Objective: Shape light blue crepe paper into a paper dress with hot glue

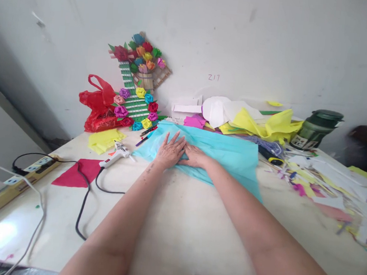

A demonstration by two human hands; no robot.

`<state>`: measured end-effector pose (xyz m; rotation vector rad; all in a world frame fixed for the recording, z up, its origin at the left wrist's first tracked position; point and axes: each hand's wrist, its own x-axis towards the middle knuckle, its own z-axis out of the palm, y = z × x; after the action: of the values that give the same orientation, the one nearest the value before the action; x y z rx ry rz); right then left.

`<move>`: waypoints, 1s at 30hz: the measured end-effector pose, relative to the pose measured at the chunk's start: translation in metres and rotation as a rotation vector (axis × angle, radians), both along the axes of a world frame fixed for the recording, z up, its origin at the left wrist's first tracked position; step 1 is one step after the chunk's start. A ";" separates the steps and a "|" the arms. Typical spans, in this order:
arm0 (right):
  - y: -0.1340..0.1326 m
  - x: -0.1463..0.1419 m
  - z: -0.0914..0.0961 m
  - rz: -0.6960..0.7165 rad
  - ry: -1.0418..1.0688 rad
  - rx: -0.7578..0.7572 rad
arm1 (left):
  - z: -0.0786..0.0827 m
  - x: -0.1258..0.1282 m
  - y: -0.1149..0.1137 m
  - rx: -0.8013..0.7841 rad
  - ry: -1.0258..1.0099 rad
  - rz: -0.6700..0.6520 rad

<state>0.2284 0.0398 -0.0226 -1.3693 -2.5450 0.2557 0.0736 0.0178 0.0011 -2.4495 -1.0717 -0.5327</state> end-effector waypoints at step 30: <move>-0.006 0.054 0.023 0.017 -0.140 -0.234 | -0.005 0.005 0.003 -0.003 0.002 0.031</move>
<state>0.2821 0.0342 0.0000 -1.4954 -2.7127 0.4911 0.0789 0.0207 -0.0042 -2.4311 -1.1086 -0.5188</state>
